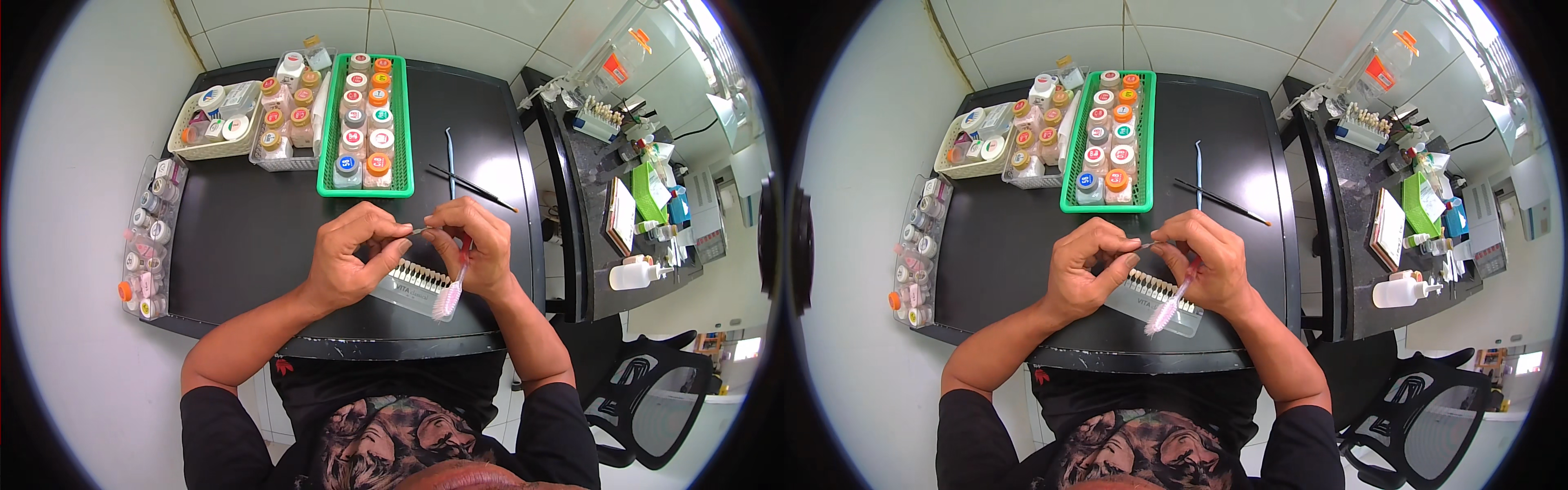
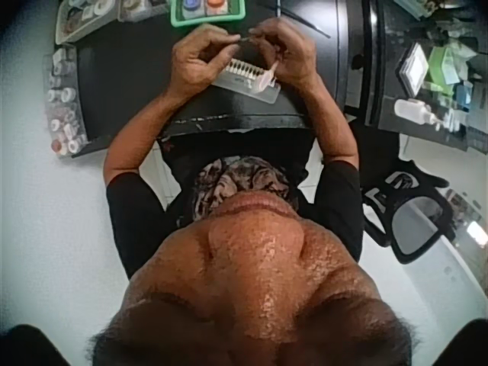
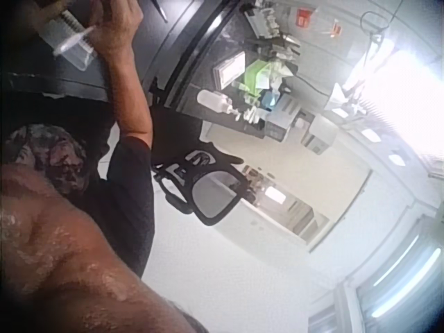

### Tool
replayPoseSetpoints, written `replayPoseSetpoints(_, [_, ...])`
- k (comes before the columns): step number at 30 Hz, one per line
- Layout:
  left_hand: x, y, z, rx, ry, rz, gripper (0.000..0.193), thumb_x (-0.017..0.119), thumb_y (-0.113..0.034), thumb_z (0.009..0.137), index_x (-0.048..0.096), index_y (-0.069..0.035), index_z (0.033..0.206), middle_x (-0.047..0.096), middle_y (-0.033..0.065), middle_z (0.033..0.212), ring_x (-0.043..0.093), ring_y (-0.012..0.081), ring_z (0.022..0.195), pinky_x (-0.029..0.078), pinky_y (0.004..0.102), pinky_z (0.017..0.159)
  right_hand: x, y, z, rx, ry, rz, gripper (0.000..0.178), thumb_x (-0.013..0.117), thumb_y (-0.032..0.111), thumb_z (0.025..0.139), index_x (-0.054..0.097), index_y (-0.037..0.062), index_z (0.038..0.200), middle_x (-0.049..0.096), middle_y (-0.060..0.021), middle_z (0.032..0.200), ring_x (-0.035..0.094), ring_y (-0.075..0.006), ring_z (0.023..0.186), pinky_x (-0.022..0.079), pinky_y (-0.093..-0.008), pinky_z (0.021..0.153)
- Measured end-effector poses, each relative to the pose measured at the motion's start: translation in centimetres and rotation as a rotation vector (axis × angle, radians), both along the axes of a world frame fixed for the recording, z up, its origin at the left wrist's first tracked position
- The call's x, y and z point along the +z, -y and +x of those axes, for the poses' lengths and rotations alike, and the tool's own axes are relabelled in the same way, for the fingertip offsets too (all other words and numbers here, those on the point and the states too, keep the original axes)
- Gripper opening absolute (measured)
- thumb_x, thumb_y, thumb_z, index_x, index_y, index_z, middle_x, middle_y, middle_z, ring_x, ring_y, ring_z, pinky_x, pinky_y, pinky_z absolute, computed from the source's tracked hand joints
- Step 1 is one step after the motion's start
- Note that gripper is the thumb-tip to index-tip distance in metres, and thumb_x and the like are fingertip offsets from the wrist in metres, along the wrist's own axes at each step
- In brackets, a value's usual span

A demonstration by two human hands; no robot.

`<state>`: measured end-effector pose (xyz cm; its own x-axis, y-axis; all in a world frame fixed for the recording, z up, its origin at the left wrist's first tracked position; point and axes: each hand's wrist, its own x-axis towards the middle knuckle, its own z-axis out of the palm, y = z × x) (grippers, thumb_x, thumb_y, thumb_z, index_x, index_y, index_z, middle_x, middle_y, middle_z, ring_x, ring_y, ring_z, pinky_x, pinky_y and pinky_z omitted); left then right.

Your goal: The person cleans a dental bridge with a small brush and then applies different colors from various containers to the bridge using another fine brush, periodically comparing the bridge to a shade guide.

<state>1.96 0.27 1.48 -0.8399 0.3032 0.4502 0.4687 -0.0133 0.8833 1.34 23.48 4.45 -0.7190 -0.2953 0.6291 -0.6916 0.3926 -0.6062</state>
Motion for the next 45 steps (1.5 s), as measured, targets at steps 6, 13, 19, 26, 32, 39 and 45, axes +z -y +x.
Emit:
replayPoseSetpoints(6, [0.3,-0.3,-0.2,0.004,0.061,0.013,0.018,0.079,0.004,0.097,0.079,0.001,0.115,0.071,0.0064,0.105,0.067,0.0070,0.081,0.054,0.0235,0.070,-0.2,-0.1,-0.4,-0.008,-0.016,-0.008,0.025,0.085,-0.009,0.083,0.075,0.0017,0.103,0.076,-0.0091,0.098,0.068,-0.0158,0.068,0.053,-0.0301,0.057])
replayPoseSetpoints(13, [0.2,-0.1,-0.1,0.015,0.094,0.005,0.016,0.076,0.006,0.100,0.076,0.004,0.116,0.071,0.0072,0.108,0.070,0.0071,0.088,0.058,0.0230,0.074,0.5,-0.6,-0.3,0.010,0.026,0.014,0.029,0.086,-0.009,0.083,0.076,0.0018,0.108,0.077,-0.0086,0.100,0.066,-0.0139,0.066,0.052,-0.0296,0.058])
replayPoseSetpoints(19, [0.4,-0.2,0.4,-0.031,0.181,0.055,0.014,0.075,0.004,0.103,0.076,0.002,0.117,0.073,0.0041,0.103,0.070,0.0052,0.084,0.056,0.0218,0.073,-0.1,-0.8,-0.2,0.019,0.030,-0.001,0.026,0.086,-0.007,0.084,0.078,0.0019,0.107,0.078,-0.0088,0.098,0.065,-0.0135,0.066,0.051,-0.0294,0.058])
replayPoseSetpoints(26, [-0.8,-0.7,-0.3,-0.087,0.336,0.125,0.015,0.075,0.000,0.105,0.073,0.000,0.120,0.075,-0.0007,0.097,0.068,0.0031,0.082,0.055,0.0217,0.073,0.2,-1.0,-0.6,-0.017,0.051,0.012,0.023,0.085,-0.006,0.084,0.080,0.0017,0.105,0.076,-0.0065,0.093,0.061,-0.0094,0.064,0.047,-0.0272,0.058])
replayPoseSetpoints(32, [-0.3,-0.7,-0.8,-0.156,0.246,0.029,0.028,0.081,-0.004,0.101,0.070,0.000,0.127,0.073,0.0033,0.107,0.068,0.0060,0.089,0.057,0.0240,0.077,0.7,-2.0,-0.5,-0.048,0.187,-0.068,0.018,0.087,0.000,0.090,0.079,0.0019,0.106,0.075,-0.0009,0.087,0.059,-0.0037,0.066,0.044,-0.0245,0.057])
replayPoseSetpoints(39, [0.5,0.4,-0.3,-0.212,-0.301,-0.545,0.085,0.099,-0.036,0.071,0.061,-0.006,0.140,0.060,0.0162,0.129,0.059,0.0378,0.124,0.047,0.0506,0.109,3.8,-6.8,4.3,-0.223,0.409,0.170,0.010,0.078,-0.005,0.084,0.074,0.0001,0.092,0.074,-0.0047,0.077,0.060,-0.0098,0.066,0.048,-0.0284,0.063])
replayPoseSetpoints(45, [0.3,0.3,0.2,-0.265,-0.414,-0.644,0.083,0.097,-0.042,0.071,0.063,-0.006,0.138,0.061,0.0146,0.130,0.058,0.0356,0.124,0.045,0.0478,0.108,1.1,-7.0,5.3,-0.157,0.575,0.249,0.011,0.079,-0.006,0.084,0.078,0.0009,0.093,0.077,-0.0020,0.080,0.068,-0.0075,0.072,0.050,-0.0262,0.066])
